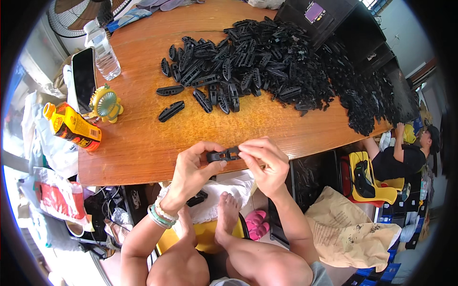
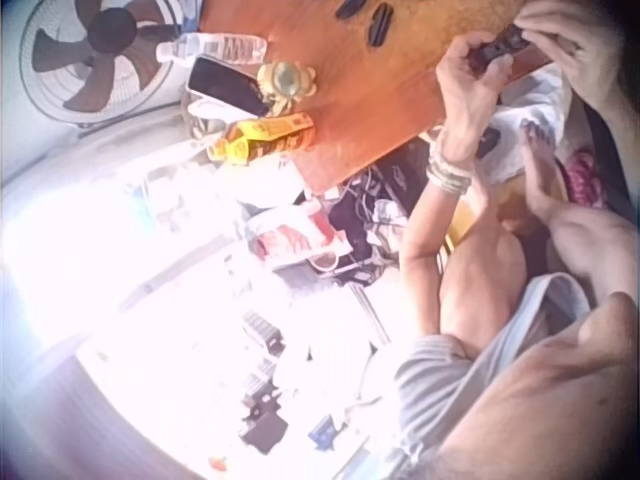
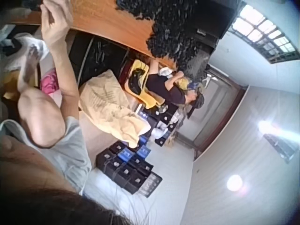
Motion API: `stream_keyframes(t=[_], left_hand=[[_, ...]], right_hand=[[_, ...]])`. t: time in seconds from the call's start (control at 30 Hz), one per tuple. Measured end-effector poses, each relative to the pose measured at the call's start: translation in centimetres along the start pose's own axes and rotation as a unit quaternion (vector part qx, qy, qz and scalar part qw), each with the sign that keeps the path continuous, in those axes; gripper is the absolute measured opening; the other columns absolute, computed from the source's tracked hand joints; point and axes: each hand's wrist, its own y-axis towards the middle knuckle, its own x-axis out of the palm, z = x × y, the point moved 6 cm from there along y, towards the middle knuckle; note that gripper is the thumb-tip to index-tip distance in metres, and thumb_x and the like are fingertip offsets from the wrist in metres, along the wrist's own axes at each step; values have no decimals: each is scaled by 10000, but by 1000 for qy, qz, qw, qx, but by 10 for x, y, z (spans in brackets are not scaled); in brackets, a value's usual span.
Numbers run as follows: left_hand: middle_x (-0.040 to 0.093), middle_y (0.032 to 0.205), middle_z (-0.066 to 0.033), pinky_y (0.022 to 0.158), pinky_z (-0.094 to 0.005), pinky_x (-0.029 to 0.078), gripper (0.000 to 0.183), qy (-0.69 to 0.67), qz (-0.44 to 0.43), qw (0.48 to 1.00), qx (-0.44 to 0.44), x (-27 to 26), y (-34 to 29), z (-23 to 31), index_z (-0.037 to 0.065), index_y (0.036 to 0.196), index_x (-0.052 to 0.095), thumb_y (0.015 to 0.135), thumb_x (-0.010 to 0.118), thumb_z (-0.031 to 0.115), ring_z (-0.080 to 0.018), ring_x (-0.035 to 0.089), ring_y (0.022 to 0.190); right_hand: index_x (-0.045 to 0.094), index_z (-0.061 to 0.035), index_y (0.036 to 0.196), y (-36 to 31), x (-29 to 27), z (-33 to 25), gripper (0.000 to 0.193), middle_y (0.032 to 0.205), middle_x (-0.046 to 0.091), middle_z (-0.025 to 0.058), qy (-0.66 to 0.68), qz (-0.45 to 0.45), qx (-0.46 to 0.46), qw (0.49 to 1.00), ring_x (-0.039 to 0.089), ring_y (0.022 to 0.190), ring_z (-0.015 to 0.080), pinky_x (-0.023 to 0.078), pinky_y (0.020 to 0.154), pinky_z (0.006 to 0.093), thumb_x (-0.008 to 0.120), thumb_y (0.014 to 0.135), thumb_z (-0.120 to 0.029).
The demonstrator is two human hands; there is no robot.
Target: The person assembles black plastic components together by hand and sorts piles of plastic parts across the table.
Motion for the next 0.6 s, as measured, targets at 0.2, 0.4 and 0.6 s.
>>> stream_keyframes(t=[0.2,0.4,0.6], left_hand=[[649,891,-78,652,-204,509,257,-22,-42,999,-20,0,-4,-2,-22,1064,567,819,643,-21,-93,633,737],[652,900,-124,672,-226,538,269,-89,-55,994,-31,3,-5,-1,-63,1091,529,844,625,-14,-147,665,780],[627,935,-103,709,-239,536,245,-93,-16,996,-6,7,-7,-3,-43,1067,493,858,614,0,-146,643,859]], right_hand=[[645,18,885,-2,9,-15,226,873,615,92,-65,-43,-103,992,571,723,242,471,610,320,691,673,82],[647,23,908,-11,12,-15,245,895,612,101,-115,-49,-132,983,574,733,247,480,620,318,677,673,84],[657,24,903,-20,5,-6,153,864,641,124,-15,63,80,995,615,730,192,491,626,282,658,760,79]])
